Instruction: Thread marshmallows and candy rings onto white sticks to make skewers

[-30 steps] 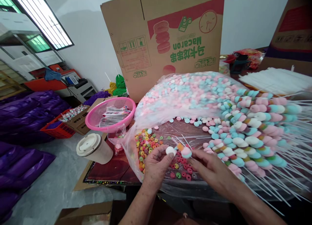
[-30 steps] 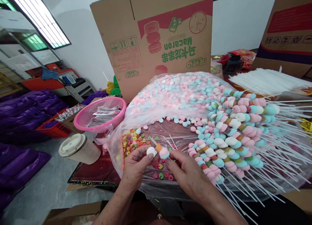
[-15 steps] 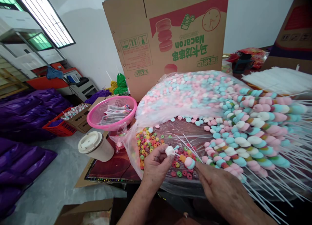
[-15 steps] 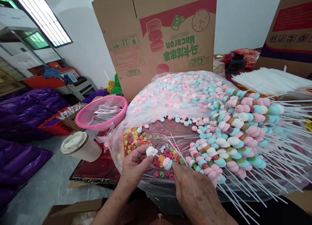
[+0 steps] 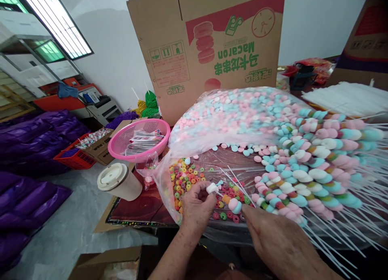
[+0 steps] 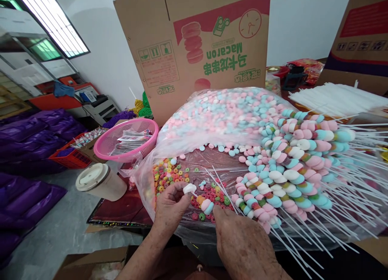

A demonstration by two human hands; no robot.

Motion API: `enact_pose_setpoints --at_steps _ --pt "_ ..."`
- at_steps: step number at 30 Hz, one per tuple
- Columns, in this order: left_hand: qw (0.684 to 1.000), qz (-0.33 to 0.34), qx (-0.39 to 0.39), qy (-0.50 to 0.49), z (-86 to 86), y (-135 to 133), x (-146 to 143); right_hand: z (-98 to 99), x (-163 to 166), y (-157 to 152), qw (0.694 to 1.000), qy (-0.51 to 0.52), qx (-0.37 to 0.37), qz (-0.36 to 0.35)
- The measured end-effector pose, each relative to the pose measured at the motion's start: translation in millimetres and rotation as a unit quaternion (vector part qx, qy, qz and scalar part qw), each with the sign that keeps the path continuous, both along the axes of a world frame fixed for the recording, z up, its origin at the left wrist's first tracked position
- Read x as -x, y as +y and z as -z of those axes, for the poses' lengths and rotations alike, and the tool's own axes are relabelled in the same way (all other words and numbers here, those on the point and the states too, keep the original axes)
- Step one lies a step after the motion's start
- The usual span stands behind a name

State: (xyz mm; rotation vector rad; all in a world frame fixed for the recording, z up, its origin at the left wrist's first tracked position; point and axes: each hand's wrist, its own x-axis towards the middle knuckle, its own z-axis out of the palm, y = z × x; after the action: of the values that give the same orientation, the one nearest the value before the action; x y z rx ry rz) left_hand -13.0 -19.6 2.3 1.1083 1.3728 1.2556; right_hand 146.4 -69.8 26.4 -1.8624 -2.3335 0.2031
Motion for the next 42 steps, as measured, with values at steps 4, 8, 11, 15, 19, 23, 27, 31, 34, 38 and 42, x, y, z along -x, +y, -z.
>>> enact_pose_setpoints --at_steps 4,8,11,15,19,23,27,31,34,38,42 --pt "0.998 0.017 -0.027 0.050 6.6 -0.2 -0.9 -7.3 6.6 0.3 0.999 -0.044 0.006 0.027" --pt "0.995 0.007 -0.040 0.092 7.3 -1.5 -3.6 -7.6 10.3 -0.4 0.999 -0.048 0.005 0.021" --pt "0.988 -0.019 -0.061 0.143 9.8 -3.1 -4.7 -6.8 16.4 -1.8 0.998 -0.051 -0.014 0.028" --pt "0.983 -0.041 -0.079 0.158 17.1 -3.9 -5.2 -4.2 26.9 1.3 0.998 -0.049 -0.025 0.035" --pt "0.999 -0.036 0.008 -0.013 10.4 -2.1 -2.1 8.7 28.2 9.2 0.999 -0.015 -0.017 0.025" --pt "0.986 -0.007 0.069 -0.149 -7.9 5.4 5.6 18.3 22.4 11.1 0.998 0.063 0.011 0.019" --pt "0.966 0.005 0.096 -0.241 -12.7 14.1 0.7 17.5 23.3 6.3 0.996 0.091 0.014 0.006" --pt "0.930 0.032 0.115 -0.348 -6.8 6.5 -23.2 24.4 26.3 1.7 0.996 0.089 0.005 0.009" --pt "0.916 -0.025 0.100 -0.388 -3.0 -4.0 -43.8 36.0 28.0 3.0 0.996 0.077 -0.030 0.015" --pt "0.922 -0.061 0.079 -0.374 -0.2 -6.3 -56.9 48.4 27.3 11.3 0.994 0.093 -0.050 0.007" --pt "0.913 -0.070 0.084 -0.393 -0.1 1.1 -50.2 54.1 14.4 13.8 0.980 0.173 -0.090 -0.051"
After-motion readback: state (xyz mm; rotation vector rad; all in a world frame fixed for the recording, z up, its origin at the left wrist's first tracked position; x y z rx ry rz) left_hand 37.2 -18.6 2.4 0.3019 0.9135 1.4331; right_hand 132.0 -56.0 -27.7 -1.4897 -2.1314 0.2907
